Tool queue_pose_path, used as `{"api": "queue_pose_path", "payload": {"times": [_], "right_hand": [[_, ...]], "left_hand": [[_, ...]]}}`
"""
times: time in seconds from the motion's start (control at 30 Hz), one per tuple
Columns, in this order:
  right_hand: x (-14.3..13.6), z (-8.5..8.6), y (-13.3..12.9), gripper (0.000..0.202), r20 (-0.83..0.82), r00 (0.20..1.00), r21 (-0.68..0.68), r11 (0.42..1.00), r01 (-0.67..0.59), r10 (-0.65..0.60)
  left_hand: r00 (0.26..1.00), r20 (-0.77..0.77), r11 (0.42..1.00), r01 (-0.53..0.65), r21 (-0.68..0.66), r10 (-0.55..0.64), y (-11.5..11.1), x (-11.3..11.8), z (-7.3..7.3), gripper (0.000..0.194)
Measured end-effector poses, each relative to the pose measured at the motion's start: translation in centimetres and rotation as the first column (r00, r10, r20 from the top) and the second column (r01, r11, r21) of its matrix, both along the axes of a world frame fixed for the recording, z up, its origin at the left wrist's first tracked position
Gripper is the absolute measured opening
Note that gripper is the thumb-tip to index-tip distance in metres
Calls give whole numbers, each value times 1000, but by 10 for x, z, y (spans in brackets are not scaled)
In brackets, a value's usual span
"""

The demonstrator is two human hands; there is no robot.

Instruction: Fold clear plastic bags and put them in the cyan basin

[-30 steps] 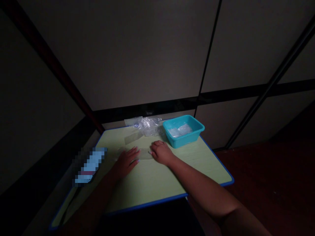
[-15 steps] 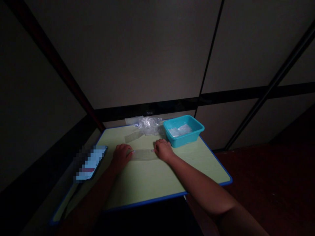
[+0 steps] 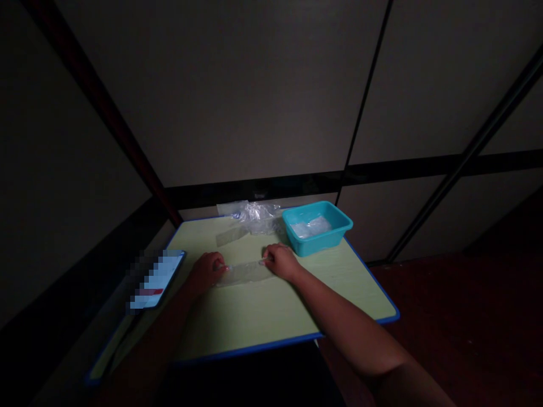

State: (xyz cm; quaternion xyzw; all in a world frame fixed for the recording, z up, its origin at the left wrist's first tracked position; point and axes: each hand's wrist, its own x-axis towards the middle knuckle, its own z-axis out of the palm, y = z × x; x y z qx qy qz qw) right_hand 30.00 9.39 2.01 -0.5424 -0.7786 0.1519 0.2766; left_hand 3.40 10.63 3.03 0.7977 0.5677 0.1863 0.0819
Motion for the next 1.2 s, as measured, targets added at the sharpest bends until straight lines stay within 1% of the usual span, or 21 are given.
{"api": "queue_pose_path", "payload": {"times": [0.13,0.27,0.57,0.77,1.03,1.2], "right_hand": [[0,0,1,10,-29,998,34,997,-62,63],[0,0,0,11,-51,994,60,994,-96,100],[2,-4,3,17,-132,986,102,991,-91,104],[2,-5,3,15,-153,981,91,990,-105,118],[3,-4,2,12,-136,983,53,992,-118,124],[3,-2,1,8,-126,984,35,992,-123,126]], "left_hand": [[1000,-8,1000,9,2,-9,-3,-3,1,11],[999,-28,999,23,25,-23,-4,-5,1,14],[997,-78,996,27,89,-20,-6,-9,1,18],[993,-102,995,63,76,-56,-8,-10,0,20],[991,-108,995,85,46,-79,-7,-9,1,28],[991,-91,994,105,24,-102,-7,-10,1,22]]}}
